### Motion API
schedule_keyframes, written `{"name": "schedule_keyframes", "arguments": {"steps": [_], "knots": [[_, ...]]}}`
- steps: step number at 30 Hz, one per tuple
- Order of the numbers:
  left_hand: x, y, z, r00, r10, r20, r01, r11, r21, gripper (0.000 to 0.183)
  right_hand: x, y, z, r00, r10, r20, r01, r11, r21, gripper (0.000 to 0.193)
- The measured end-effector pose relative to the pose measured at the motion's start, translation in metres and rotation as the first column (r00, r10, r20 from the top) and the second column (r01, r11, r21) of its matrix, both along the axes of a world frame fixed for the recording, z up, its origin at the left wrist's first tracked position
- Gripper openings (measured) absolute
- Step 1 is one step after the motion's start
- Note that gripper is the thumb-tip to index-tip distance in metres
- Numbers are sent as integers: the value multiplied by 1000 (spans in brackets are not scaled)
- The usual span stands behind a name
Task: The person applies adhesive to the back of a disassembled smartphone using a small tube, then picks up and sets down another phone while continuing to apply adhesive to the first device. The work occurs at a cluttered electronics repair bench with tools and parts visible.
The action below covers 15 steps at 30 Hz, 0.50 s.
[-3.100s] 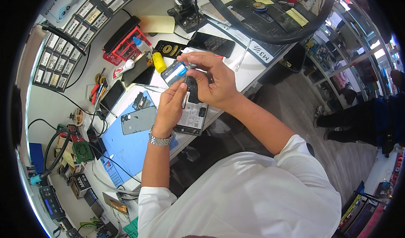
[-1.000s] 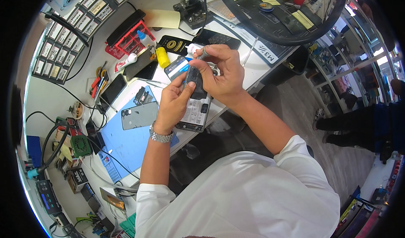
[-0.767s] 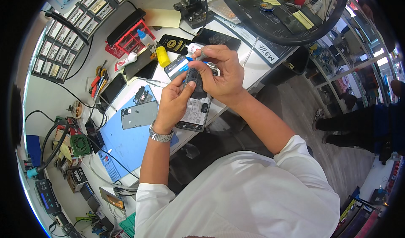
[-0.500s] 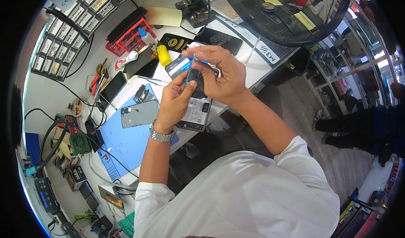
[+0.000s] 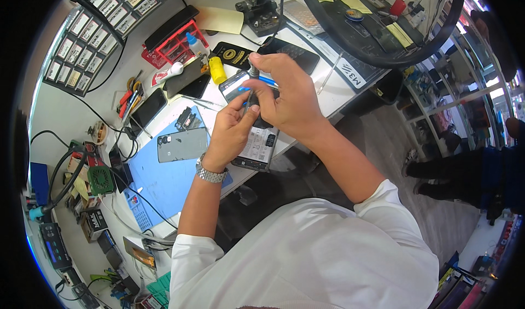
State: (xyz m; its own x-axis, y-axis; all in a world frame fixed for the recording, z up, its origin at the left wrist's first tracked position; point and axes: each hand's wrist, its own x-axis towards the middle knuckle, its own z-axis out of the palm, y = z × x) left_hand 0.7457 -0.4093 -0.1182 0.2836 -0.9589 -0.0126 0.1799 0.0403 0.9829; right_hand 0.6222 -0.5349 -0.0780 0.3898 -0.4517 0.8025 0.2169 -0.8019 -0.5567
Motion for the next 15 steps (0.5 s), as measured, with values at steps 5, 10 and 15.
{"name": "schedule_keyframes", "arguments": {"steps": [5, 10, 15], "knots": [[-2, 0, 1, 998, 19, 55, -20, 999, 32, 43, -1, -1, 3, 996, 90, 2, -89, 989, 119, 39], [-4, 0, 3, 996, -10, -85, 7, 999, -38, 44, 0, -3, 2, 996, 4, -87, 5, 994, 106, 43], [-2, 1, 4, 999, 17, 35, -17, 1000, -5, 45, -3, 1, 4, 993, -76, -87, 77, 997, 17, 35]]}}
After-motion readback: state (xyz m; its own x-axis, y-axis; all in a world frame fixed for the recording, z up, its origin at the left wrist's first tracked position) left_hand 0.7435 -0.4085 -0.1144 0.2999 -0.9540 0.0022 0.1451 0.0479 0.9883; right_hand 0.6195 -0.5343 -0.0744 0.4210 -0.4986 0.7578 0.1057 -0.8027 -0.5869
